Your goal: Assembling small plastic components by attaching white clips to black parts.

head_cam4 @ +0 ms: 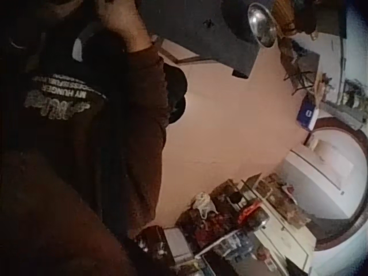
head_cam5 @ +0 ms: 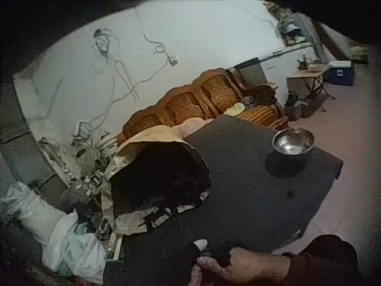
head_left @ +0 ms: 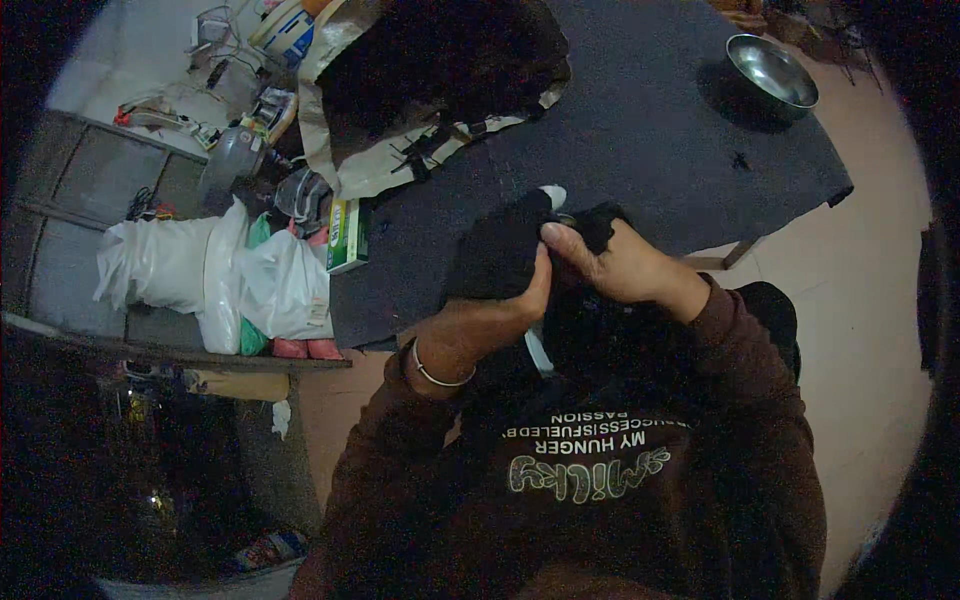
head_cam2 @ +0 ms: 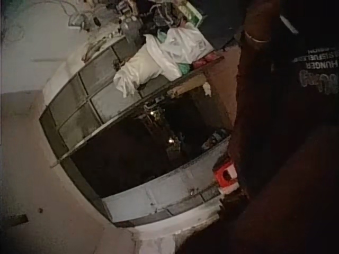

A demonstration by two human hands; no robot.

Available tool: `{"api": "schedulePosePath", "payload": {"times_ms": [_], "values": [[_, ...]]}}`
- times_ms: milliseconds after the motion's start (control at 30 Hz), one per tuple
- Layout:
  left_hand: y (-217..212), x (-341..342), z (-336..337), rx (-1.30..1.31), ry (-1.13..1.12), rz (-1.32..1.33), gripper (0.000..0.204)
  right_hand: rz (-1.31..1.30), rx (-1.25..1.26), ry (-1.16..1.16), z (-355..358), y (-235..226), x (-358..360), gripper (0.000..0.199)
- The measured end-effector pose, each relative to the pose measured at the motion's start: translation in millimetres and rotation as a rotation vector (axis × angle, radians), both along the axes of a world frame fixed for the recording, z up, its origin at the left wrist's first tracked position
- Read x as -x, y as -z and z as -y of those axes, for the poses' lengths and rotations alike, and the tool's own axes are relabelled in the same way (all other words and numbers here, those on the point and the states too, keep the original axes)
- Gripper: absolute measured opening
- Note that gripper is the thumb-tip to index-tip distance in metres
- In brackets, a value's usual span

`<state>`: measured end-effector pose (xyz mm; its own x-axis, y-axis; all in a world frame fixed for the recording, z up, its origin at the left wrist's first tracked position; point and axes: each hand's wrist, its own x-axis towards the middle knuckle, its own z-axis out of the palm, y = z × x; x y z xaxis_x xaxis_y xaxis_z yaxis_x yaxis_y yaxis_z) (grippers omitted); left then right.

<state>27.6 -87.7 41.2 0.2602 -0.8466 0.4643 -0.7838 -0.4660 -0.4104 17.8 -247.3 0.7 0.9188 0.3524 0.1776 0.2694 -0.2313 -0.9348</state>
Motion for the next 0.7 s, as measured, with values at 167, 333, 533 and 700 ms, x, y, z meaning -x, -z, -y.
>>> {"api": "schedulePosePath", "payload": {"times_ms": [167,333,533,700], "values": [[4.4,1.1,-8.1,-0.364,-0.101,0.119,0.023,-0.108,-0.139,0.009,-12.9,11.1,0.3,0.039],[42.9,-14.8,-36.8,-0.375,-0.05,0.179,0.018,-0.086,-0.112,-0.047,-21.9,18.9,-0.2,0.038],[19.2,0.9,-17.1,-0.202,-0.077,-0.011,0.014,-0.041,-0.047,-0.057,-17.4,16.8,0.3,0.038],[18.4,5.0,-18.2,0.065,-0.003,-0.276,0.019,-0.111,-0.079,-0.083,-24.0,26.5,0.0,0.037]]}}
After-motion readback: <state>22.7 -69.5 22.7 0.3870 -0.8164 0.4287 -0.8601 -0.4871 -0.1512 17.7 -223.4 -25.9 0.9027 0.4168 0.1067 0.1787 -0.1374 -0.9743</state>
